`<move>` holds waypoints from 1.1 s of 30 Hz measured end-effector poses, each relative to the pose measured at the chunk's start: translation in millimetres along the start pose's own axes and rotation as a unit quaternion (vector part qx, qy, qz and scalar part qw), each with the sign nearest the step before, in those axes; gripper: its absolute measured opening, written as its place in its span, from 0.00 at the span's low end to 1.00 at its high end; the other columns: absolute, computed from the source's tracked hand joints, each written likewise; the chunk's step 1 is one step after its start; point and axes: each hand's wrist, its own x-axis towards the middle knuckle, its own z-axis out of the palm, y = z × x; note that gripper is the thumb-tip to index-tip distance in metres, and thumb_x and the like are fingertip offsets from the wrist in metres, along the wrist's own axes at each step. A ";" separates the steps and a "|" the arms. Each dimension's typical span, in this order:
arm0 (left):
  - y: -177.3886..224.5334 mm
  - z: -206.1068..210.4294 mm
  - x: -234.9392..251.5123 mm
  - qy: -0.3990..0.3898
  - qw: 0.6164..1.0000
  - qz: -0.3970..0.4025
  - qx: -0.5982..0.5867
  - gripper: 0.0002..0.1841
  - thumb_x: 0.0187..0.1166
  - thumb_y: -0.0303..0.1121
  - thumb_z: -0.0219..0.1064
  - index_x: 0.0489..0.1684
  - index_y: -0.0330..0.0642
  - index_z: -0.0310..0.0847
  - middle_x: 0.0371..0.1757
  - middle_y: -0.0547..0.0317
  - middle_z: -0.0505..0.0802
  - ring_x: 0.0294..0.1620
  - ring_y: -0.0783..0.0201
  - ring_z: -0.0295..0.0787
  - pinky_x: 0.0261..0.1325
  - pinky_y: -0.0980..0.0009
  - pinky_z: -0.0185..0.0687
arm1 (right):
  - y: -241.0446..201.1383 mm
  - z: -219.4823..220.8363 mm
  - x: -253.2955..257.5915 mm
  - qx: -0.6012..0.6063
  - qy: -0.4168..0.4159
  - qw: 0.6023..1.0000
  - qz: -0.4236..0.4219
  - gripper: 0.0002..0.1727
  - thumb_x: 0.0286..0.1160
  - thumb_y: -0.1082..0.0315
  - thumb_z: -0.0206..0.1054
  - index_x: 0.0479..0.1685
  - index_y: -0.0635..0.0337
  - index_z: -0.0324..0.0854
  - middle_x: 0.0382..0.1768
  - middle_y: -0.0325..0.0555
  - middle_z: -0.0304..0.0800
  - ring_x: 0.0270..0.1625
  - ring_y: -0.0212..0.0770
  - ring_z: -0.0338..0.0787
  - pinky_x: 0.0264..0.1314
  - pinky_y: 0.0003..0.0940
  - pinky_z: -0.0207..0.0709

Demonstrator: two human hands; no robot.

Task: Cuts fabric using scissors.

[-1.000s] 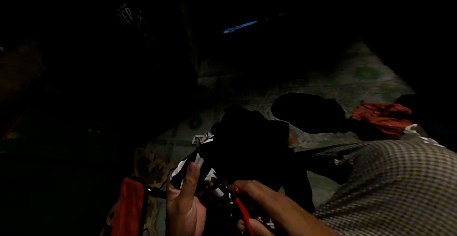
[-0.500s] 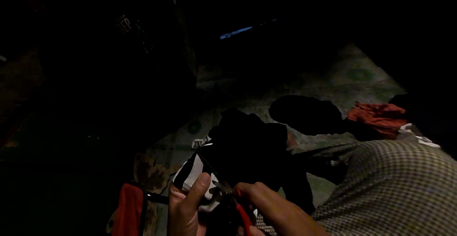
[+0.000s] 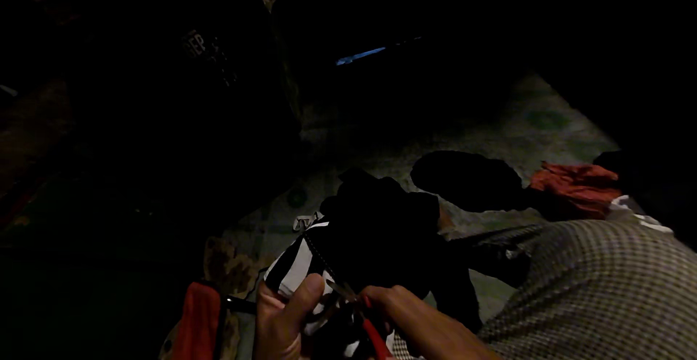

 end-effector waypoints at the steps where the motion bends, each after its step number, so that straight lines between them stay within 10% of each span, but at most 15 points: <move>1: 0.6 -1.3 -0.1 -0.008 1.000 -0.001 0.004 0.21 0.65 0.17 0.76 0.57 0.35 0.75 0.38 0.51 0.96 0.36 0.62 0.96 0.43 0.62 0.95 | -1.1 -1.7 0.1 0.001 -0.005 1.000 0.000 0.27 0.83 0.55 0.67 0.74 0.61 0.74 0.50 0.59 0.84 0.47 0.55 0.88 0.46 0.50 0.85; 33: 5.4 -9.1 0.0 -0.126 0.991 0.020 -0.040 0.22 0.62 0.19 0.79 0.56 0.37 0.82 0.46 0.51 0.97 0.46 0.61 0.97 0.53 0.60 0.94 | 3.2 -25.8 4.9 0.223 -0.142 0.964 -0.037 0.23 0.83 0.62 0.68 0.72 0.62 0.76 0.46 0.47 0.89 0.41 0.35 0.88 0.43 0.33 0.85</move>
